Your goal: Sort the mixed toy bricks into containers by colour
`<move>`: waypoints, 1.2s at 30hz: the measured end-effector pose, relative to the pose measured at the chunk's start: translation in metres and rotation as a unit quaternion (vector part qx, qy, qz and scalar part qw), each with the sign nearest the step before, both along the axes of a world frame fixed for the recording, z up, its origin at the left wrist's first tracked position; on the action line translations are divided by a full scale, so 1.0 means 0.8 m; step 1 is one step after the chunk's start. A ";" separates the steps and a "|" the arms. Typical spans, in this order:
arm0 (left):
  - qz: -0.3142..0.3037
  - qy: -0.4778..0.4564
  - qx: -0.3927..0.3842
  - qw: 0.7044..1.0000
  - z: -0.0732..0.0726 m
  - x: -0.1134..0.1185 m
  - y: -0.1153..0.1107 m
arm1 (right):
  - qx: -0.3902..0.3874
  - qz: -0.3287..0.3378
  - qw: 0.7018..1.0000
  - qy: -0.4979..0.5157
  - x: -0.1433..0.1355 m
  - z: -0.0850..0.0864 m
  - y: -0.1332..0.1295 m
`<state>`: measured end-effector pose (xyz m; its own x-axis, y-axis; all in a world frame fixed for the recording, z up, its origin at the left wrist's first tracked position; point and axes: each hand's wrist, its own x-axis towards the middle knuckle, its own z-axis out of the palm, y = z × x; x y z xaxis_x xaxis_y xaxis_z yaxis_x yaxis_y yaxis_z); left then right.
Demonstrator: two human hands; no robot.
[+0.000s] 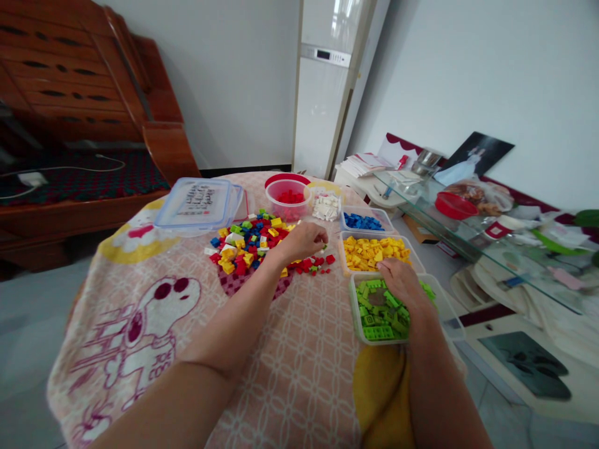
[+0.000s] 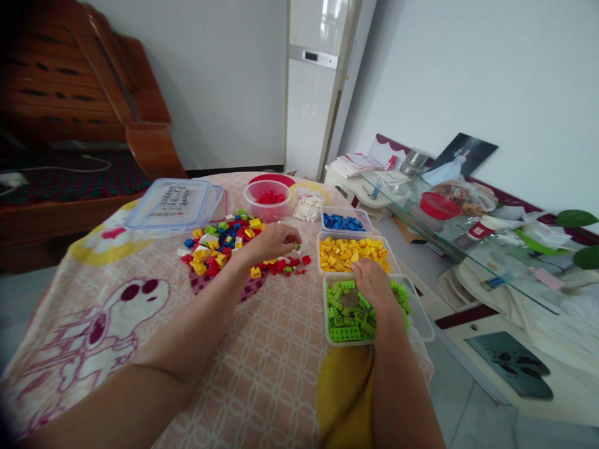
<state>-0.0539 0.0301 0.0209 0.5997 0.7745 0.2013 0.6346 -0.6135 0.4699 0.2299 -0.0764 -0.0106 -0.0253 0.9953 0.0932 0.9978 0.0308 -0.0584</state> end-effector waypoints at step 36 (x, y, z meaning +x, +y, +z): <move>0.066 0.130 0.000 0.989 -0.020 -0.041 0.030 | -0.001 0.004 1.000 -0.005 -0.001 -0.001 0.000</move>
<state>-0.0864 0.0542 0.0050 0.5243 0.8498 0.0540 0.8091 -0.5170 0.2794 0.2289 -0.0762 -0.0115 -0.0344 0.9954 0.0899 0.9980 0.0389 -0.0489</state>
